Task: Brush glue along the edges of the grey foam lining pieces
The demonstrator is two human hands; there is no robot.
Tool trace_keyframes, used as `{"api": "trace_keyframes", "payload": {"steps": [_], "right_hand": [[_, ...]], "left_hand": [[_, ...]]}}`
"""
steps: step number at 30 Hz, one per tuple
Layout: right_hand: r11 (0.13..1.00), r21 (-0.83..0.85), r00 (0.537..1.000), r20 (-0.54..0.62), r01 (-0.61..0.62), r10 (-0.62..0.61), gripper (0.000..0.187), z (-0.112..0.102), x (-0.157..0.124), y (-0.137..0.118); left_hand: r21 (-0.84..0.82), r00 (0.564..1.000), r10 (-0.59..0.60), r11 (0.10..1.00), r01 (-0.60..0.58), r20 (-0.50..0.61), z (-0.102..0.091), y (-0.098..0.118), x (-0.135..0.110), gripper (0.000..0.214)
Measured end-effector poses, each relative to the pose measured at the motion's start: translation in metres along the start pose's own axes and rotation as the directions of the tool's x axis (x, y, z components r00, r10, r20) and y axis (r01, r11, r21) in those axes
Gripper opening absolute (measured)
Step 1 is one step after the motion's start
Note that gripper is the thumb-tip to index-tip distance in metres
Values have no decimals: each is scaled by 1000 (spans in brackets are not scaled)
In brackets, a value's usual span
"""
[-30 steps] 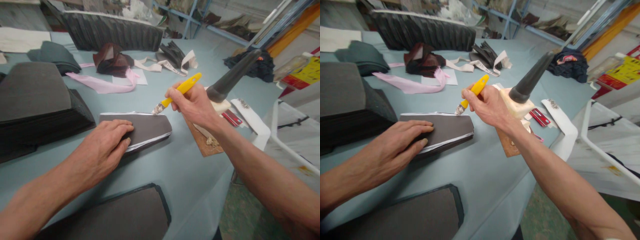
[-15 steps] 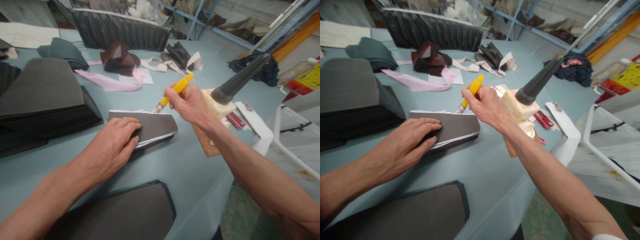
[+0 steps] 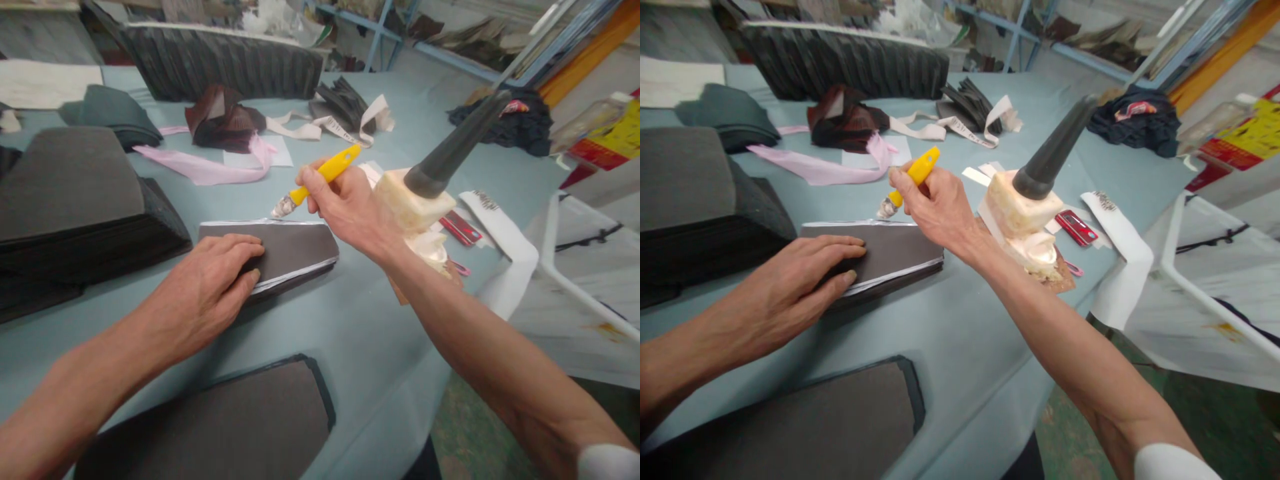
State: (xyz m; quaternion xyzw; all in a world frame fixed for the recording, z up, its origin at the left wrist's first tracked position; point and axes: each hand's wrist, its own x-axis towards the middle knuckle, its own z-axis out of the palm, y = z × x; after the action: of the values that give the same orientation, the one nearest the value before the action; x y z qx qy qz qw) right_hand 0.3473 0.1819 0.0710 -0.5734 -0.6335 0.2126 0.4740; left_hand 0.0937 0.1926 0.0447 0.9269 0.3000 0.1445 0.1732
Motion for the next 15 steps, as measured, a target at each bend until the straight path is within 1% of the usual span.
{"api": "trace_keyframes", "payload": {"steps": [2, 6, 10, 15], "right_hand": [[1000, -9, 999, -32, -8, 8, 38, -5, -3, 5], [1000, 10, 982, -191, 10, -8, 39, -26, -18, 14], [999, 28, 958, -286, 47, -37, 37, -45, -47, 13], [991, 82, 912, -406, 102, -60, 32, -53, -88, 0]], "left_hand": [[1, 1000, 0, 1000, 0, 9, -1, -1, 0, 47], [-2, 1000, -7, 1000, 7, 7, -4, -1, 1, 48], [1, 1000, -20, 1000, 20, 19, -7, 2, 6, 52], [46, 997, 16, 999, -19, 71, -14, 9, 15, 55]]}}
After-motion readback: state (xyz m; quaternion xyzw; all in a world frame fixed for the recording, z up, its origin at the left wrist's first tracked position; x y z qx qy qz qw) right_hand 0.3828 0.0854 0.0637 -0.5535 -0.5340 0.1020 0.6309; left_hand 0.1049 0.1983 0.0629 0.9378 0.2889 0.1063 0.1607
